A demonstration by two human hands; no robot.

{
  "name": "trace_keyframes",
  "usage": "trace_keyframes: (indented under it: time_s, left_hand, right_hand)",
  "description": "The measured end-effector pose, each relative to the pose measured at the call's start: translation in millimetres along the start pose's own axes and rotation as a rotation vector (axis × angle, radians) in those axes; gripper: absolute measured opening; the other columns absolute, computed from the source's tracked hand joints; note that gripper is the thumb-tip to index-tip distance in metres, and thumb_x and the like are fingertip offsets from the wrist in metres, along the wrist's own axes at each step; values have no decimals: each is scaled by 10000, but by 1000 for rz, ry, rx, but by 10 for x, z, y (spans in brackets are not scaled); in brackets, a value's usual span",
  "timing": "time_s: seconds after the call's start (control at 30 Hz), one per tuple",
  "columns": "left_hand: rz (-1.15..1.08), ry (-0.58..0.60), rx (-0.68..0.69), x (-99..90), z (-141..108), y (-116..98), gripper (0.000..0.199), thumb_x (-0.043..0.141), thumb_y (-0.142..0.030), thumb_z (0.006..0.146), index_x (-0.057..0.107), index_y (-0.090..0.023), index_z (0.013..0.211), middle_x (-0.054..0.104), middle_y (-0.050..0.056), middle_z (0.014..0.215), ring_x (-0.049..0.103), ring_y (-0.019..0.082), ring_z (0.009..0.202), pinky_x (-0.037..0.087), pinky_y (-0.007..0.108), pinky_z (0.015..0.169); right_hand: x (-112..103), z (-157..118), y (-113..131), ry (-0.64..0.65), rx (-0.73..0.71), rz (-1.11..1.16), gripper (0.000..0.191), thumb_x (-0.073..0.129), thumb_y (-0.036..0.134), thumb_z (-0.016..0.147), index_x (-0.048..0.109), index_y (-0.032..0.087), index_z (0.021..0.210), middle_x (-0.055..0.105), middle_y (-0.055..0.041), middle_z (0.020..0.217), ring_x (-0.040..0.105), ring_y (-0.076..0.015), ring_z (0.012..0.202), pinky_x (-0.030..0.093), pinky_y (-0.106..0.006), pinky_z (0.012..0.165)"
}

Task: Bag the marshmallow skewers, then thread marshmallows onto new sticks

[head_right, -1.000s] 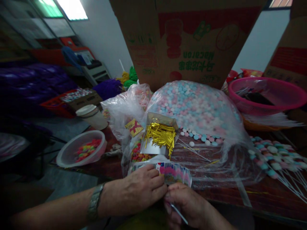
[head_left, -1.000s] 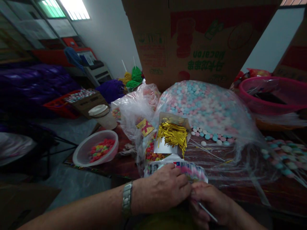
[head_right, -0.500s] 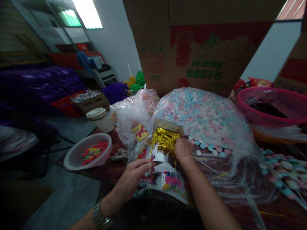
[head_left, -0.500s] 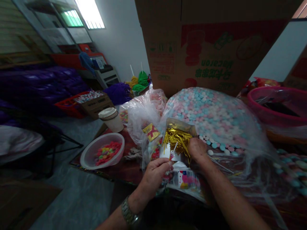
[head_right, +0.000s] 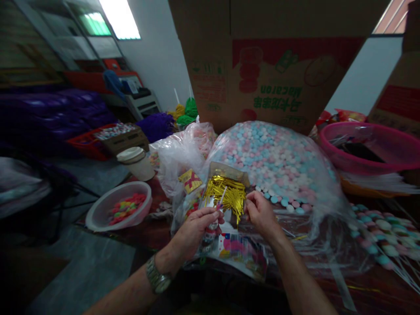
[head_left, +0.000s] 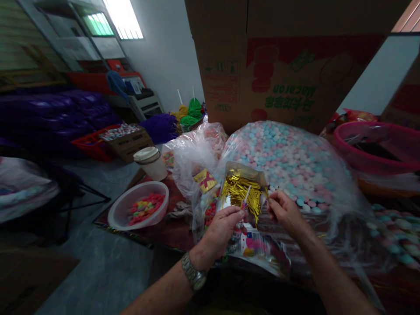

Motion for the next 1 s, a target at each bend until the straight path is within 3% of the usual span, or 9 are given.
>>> trace_keyframes:
  time_s: [0.1,0.2,0.33,0.5,0.6,0.77,0.87,1.0]
  left_hand:
    - [71,42,30,126,20,19,174,578,-307,690,613,-136,696,586,7,693,518,113,623,392,214,560]
    - [96,72,77,240,36,46,167,560,-298,687,606,-137,678,569,1,668,507,124,653,390,222,594]
    - [133,1,104,219,65,56,189,544,-317,699,600,-137,684,565,11,677,501,127,661,388,218,587]
    - [84,-66,43,62,47,88,194,551,-328,694,586,-137,699,559,16,697,513,115,624,397,210,546]
    - [92,-53,4,0,14,127,198,536,-335,717,579,-143,734,559,5,712,526,95,566,385,203,516]
    - [67,-23,10,19,60,191,189,563,-326,694,593,-145,736,561,7,714,523,103,603,413,204,532]
    - [29,-51,17,64,144,222,184,577,-317,669,589,-142,724,550,4,677,502,104,592,408,201,516]
    - [-23,-83,0,97,239,225,196,572,-331,663,580,-139,700,550,-2,656,478,87,526,389,205,493]
  right_hand:
    - [114,-371,247,52,-71,225,183,377,361,858,449,202,805,490,36,600,471,-104,498,387,-212,461]
    - [90,-533,342,-13,-118,348,151,435,333,850,491,195,827,525,10,684,511,-119,621,424,-226,571]
    - [-162,-296,32,-253,-51,96,144,426,295,820,523,192,797,536,3,667,500,-141,619,415,-253,590]
    - [-256,116,-296,-310,-61,-4,109,479,198,671,572,183,614,564,-50,696,539,-204,740,434,-351,740]
    - [-247,2,-244,-330,-91,17,171,459,212,710,626,177,694,600,-69,772,558,-217,821,434,-377,803]
    - [-140,-283,39,-297,-174,89,245,466,272,815,641,187,965,652,-59,910,590,-193,850,472,-323,764]
    - [-123,-142,25,-353,-212,49,253,470,241,801,641,174,975,649,-85,945,574,-210,907,444,-351,830]
    - [-69,102,-157,-345,-164,51,236,480,223,761,636,151,923,643,-82,839,577,-209,829,441,-362,810]
Point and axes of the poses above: each hand's wrist, its own z-axis towards the middle knuckle, its own x-axis out of the palm, y = z × x, the point moved 9 cm from there along z, towards the middle knuckle
